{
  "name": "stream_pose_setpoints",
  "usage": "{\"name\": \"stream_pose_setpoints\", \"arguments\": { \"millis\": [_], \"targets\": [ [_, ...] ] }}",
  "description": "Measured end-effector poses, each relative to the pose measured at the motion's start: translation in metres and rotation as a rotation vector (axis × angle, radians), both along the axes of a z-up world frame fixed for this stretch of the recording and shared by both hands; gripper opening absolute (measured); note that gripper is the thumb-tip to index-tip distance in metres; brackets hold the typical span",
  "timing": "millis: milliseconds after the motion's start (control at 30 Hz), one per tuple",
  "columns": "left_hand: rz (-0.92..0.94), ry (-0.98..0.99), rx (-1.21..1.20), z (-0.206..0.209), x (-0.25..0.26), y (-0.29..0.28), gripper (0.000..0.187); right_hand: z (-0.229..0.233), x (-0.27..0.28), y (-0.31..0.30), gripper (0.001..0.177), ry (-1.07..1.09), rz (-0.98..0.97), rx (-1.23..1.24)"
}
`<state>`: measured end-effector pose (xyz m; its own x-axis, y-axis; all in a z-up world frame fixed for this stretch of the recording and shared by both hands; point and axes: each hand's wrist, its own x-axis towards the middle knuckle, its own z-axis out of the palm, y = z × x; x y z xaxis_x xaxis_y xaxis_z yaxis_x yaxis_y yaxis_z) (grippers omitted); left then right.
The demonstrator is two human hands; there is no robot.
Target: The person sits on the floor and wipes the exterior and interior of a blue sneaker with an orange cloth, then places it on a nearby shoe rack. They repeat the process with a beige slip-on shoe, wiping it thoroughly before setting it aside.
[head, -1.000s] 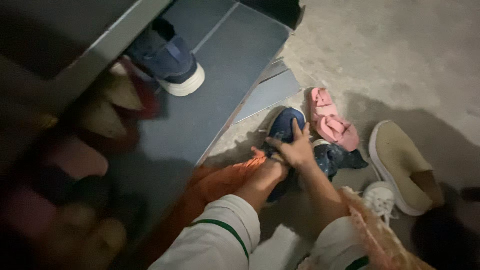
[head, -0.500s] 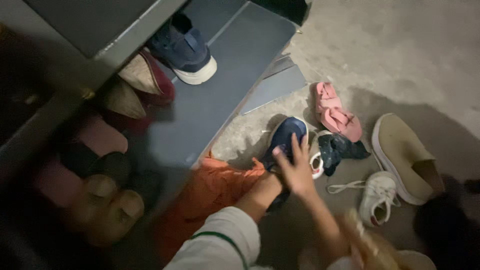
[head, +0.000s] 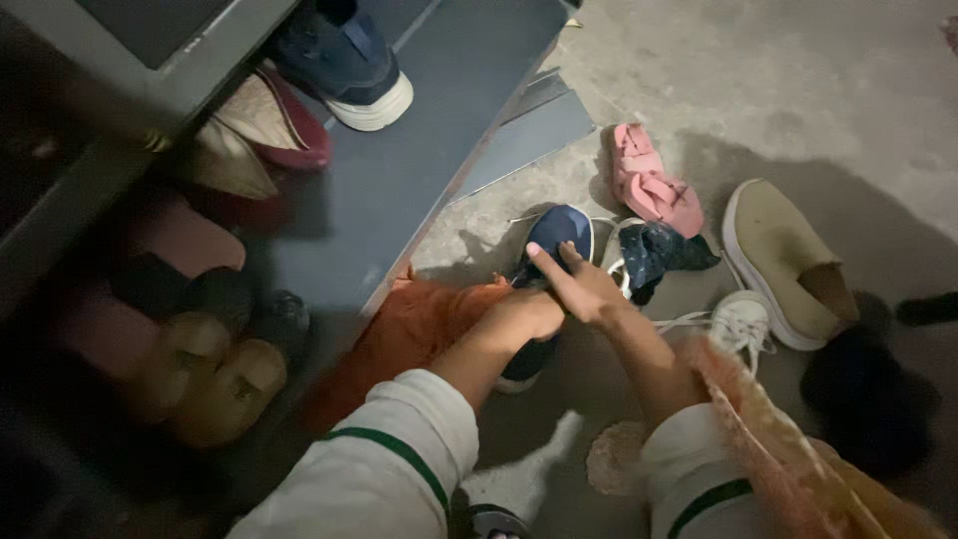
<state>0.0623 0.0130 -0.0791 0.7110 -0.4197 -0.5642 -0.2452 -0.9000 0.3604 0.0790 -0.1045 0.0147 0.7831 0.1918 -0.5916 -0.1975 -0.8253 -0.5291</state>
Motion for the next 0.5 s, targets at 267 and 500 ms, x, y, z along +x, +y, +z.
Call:
{"name": "stream_pose_setpoints", "arguments": {
  "millis": [267, 500],
  "targets": [
    [0.102, -0.127, -0.02, 0.029, -0.051, -0.006, 0.068, -0.03, 0.002, -0.001, 0.12, -0.039, 0.033, 0.093],
    [0.129, -0.019, -0.022, 0.043, -0.064, 0.008, 0.071, -0.041, -0.003, 0.0, 0.12, -0.101, 0.119, 0.005]
  ]
}}
